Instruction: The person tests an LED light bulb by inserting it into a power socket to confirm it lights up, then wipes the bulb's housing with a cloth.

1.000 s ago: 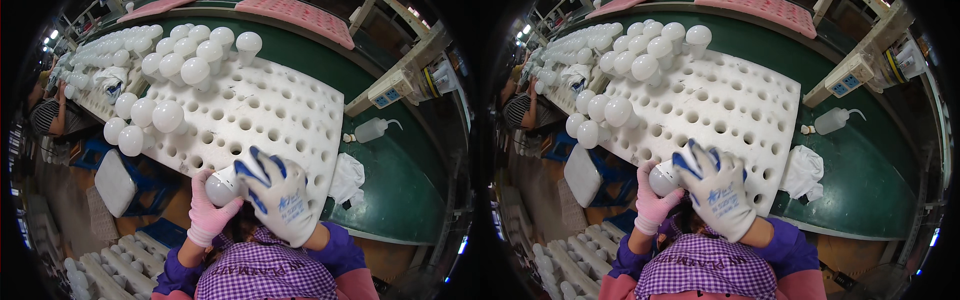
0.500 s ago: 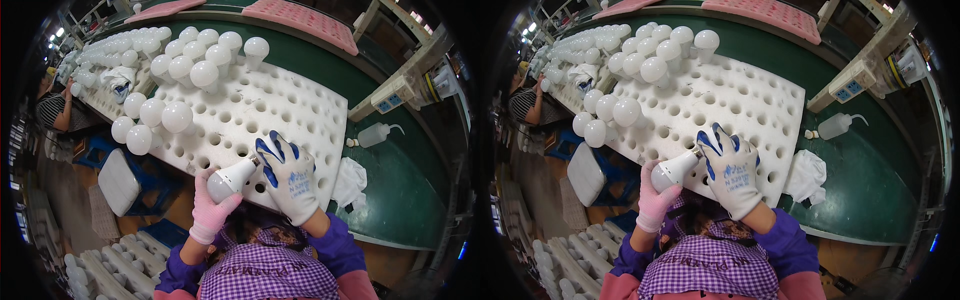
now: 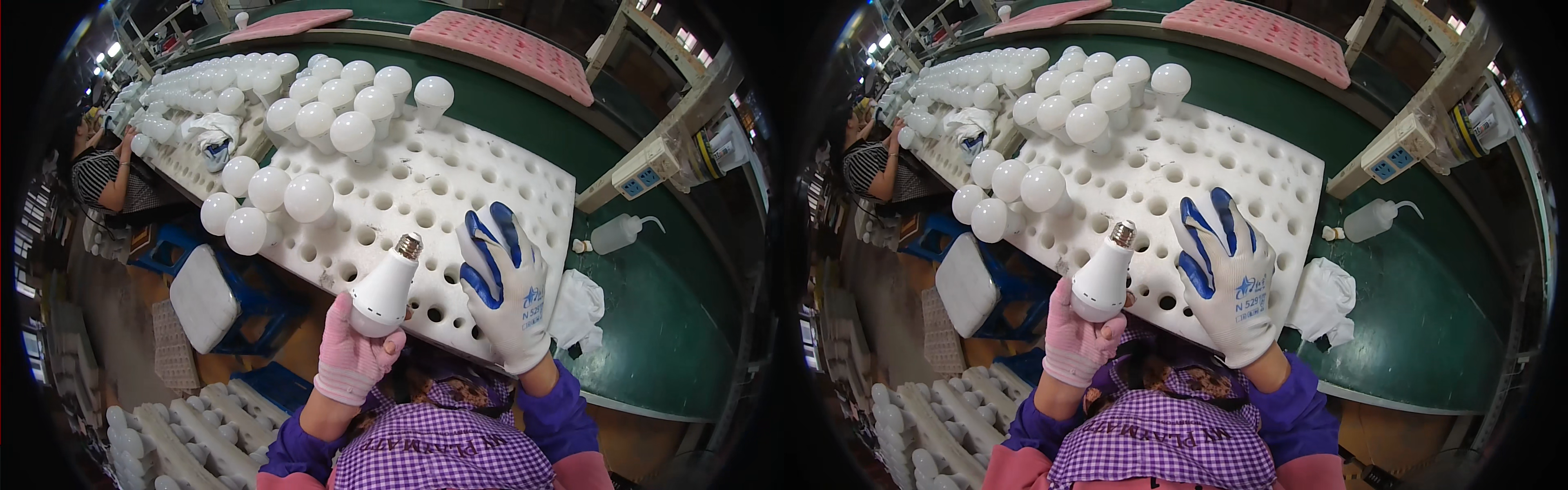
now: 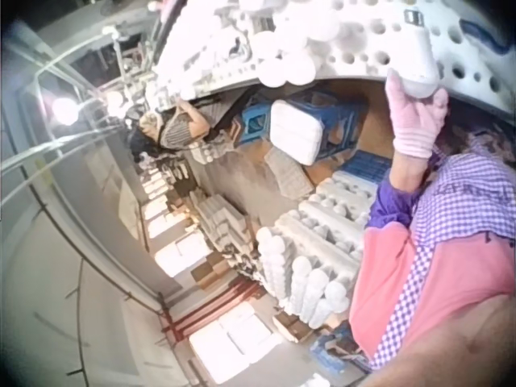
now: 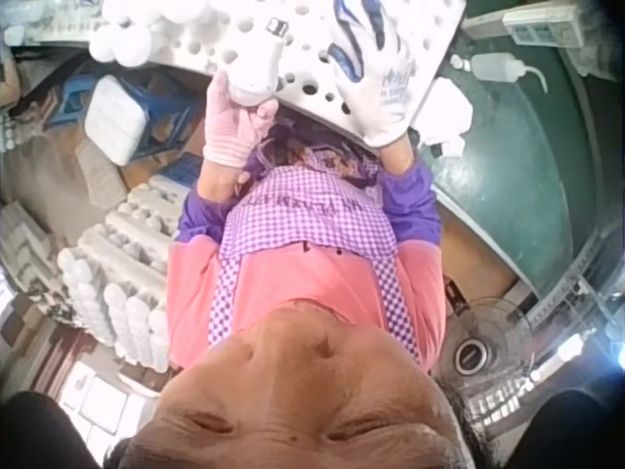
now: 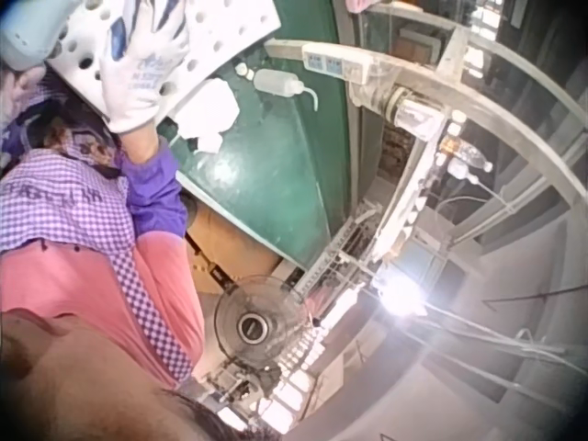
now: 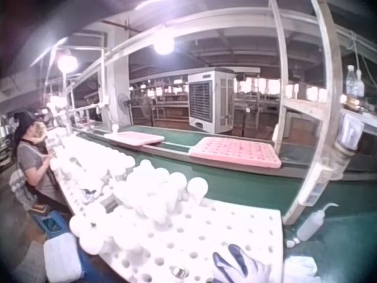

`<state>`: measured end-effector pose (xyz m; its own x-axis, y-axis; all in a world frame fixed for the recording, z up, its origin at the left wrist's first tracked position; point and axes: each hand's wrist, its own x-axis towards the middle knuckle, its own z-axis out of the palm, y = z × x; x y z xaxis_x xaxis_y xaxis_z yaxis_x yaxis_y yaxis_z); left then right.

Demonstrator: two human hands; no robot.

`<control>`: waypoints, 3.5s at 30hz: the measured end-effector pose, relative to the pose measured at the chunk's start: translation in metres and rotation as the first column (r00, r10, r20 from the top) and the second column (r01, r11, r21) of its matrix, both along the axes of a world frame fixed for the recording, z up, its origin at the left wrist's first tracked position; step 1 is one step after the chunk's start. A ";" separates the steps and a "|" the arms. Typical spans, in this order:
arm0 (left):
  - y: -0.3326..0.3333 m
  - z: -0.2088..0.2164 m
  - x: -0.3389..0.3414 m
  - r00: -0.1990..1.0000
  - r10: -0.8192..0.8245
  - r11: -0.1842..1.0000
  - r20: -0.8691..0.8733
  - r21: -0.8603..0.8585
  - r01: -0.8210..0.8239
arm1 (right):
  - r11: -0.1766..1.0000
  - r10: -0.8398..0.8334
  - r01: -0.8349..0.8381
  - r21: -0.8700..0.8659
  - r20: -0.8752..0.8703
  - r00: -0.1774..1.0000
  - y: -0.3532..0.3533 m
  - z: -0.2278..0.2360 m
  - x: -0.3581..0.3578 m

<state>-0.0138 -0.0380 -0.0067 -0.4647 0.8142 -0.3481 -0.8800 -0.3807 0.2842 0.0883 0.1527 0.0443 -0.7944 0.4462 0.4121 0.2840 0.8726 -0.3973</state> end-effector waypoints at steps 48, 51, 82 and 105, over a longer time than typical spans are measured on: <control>0.065 -0.003 0.053 0.733 -0.566 0.822 0.377 0.184 0.539 | 0.747 -0.504 0.426 -0.510 -0.019 0.863 0.071 -0.095 0.188; 0.072 -0.002 0.064 0.665 -0.639 0.767 0.387 0.252 0.591 | 0.454 -0.377 -0.052 -0.890 -0.244 0.894 0.058 -0.048 0.174; 0.094 0.006 0.071 0.649 -0.530 0.847 -0.546 -0.308 0.433 | -0.090 -0.524 -0.449 -0.889 -0.341 0.780 -0.010 -0.069 0.095; 0.086 0.010 0.055 0.745 -0.634 0.772 0.206 0.225 0.595 | 0.032 -0.403 -0.548 -0.836 -0.513 0.758 -0.011 -0.082 0.096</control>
<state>0.0412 0.0477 0.0034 0.2427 0.9389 -0.2441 -0.9679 0.2513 0.0040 0.1841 0.1422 -0.0373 -0.7015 0.7112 -0.0462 -0.4035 -0.4498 -0.7968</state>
